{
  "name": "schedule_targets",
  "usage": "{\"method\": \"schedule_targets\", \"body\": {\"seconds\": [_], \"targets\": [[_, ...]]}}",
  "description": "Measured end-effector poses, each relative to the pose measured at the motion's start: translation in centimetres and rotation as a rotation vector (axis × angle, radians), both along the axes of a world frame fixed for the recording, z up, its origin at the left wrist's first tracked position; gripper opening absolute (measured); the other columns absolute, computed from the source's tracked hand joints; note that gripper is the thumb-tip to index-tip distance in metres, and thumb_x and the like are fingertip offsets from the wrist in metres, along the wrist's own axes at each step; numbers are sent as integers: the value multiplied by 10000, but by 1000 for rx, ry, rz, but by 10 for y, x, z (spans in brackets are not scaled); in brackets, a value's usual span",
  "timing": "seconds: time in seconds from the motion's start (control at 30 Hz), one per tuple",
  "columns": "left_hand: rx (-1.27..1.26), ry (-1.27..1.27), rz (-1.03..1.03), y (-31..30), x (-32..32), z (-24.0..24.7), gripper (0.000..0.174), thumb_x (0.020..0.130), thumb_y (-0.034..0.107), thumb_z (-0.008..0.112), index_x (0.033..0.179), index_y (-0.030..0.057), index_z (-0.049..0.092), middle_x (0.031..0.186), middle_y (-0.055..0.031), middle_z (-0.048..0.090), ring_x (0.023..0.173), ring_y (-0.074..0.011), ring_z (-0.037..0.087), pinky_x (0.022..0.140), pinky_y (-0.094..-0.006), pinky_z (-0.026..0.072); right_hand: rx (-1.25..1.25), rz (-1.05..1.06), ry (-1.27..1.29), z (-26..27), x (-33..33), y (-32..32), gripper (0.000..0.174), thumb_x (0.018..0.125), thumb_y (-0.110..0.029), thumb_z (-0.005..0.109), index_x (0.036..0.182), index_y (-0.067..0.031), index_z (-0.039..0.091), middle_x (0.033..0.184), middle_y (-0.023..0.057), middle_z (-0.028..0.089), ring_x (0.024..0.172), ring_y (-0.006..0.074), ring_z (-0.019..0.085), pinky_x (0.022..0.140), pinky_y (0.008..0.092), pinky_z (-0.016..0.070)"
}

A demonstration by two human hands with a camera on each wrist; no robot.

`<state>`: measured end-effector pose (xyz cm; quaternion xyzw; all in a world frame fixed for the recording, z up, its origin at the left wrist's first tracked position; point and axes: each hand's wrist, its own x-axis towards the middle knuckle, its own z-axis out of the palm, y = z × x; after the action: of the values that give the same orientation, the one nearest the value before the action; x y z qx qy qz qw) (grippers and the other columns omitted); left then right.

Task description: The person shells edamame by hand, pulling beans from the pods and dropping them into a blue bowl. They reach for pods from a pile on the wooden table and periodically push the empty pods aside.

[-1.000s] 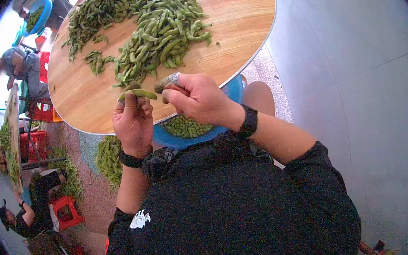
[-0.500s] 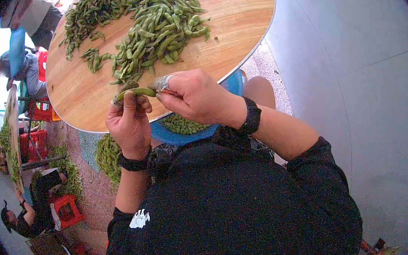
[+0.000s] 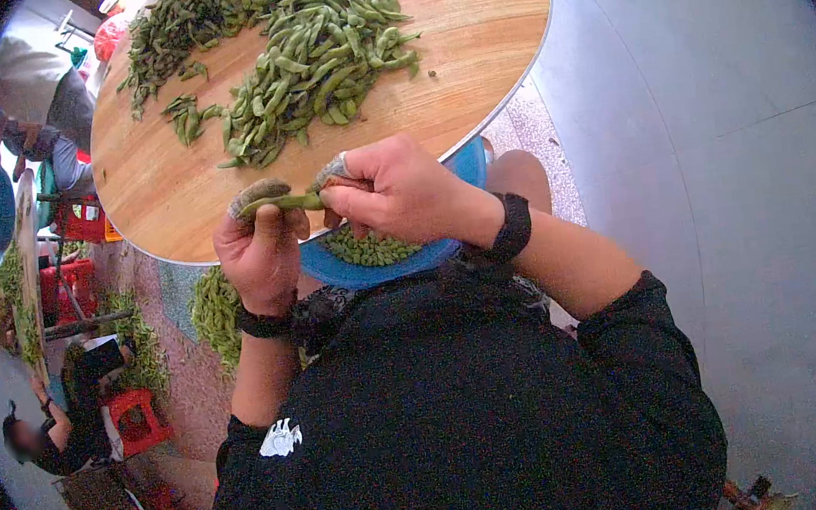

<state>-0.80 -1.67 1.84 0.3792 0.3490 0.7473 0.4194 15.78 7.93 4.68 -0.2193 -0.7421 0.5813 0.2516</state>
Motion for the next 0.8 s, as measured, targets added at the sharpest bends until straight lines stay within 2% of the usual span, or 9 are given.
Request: {"method": "schedule_targets", "body": {"seconds": [0.1, 0.2, 0.27, 0.4, 0.5, 0.57, 0.6, 0.67, 0.8], "targets": [[-43, -69, -105, 4, -5, -8, 212, 890, 68, 598, 1059, -60, 588, 837, -112, 632, 649, -171, 591, 563, -267, 487, -340, 104, -57, 5, 0, 3, 185, 856, -163, 583, 801, 9, 623, 623, 70, 626, 503, 84, 568, 478, 290, 466], [-153, -166, -114, 12, 0, -14, 222, 889, 53, 587, 1081, -56, 573, 850, -107, 632, 653, -163, 593, 573, -266, 496, -87, -45, -132, -3, -4, 2, 184, 835, -161, 587, 749, 1, 603, 608, 91, 612, 497, 167, 590, 480, 329, 468], [-274, -127, -19, 15, 12, -11, 177, 871, 31, 599, 1028, -51, 598, 828, -86, 645, 653, -134, 605, 588, -251, 508, 655, -270, -80, -11, -5, 1, 209, 794, -172, 607, 666, -12, 569, 593, 127, 589, 528, 277, 591, 490, 379, 465], [-374, 180, 17, 14, 11, -1, 139, 831, 31, 655, 947, -42, 631, 784, -67, 656, 639, -116, 614, 578, -239, 507, 703, -319, -77, -13, -6, -4, 229, 764, -185, 617, 627, -20, 536, 613, 156, 577, 583, 359, 570, 505, 422, 456], [-365, 211, -14, 12, 6, -3, 110, 797, 24, 689, 882, -34, 648, 747, -57, 661, 620, -106, 613, 568, -231, 506, 514, -260, -147, -18, -6, -1, 188, 763, -174, 612, 667, -18, 569, 632, 156, 582, 544, 309, 577, 502, 397, 461], [-408, 316, -47, 10, 2, -9, 113, 806, 25, 674, 896, -35, 640, 777, -62, 663, 632, -109, 618, 576, -231, 512, -8, -191, -135, -38, -9, 3, 171, 800, -167, 593, 708, -24, 604, 617, 111, 599, 504, 203, 574, 480, 335, 468], [-409, 317, -49, 9, 2, -12, 113, 806, 25, 674, 896, -35, 640, 777, -62, 663, 632, -109, 618, 576, -231, 512, -10, -193, -135, -37, -8, 2, 171, 800, -167, 593, 708, -24, 604, 617, 111, 599, 504, 203, 574, 480, 335, 468], [-427, 198, -110, 5, 4, -19, 107, 843, 37, 618, 917, -39, 634, 805, -75, 664, 637, -124, 616, 596, -252, 512, -585, -74, -92, -35, -4, -1, 218, 873, -191, 573, 730, -30, 604, 630, -15, 576, 528, 69, 540, 457, 235, 435], [-568, 103, -248, -1, 4, -33, 105, 869, 38, 566, 921, -31, 627, 795, -60, 656, 640, -108, 608, 589, -247, 510, -749, -33, -183, -46, 9, -1, 209, 875, -191, 574, 738, -36, 609, 653, -7, 593, 558, 69, 554, 492, 219, 447]]}}
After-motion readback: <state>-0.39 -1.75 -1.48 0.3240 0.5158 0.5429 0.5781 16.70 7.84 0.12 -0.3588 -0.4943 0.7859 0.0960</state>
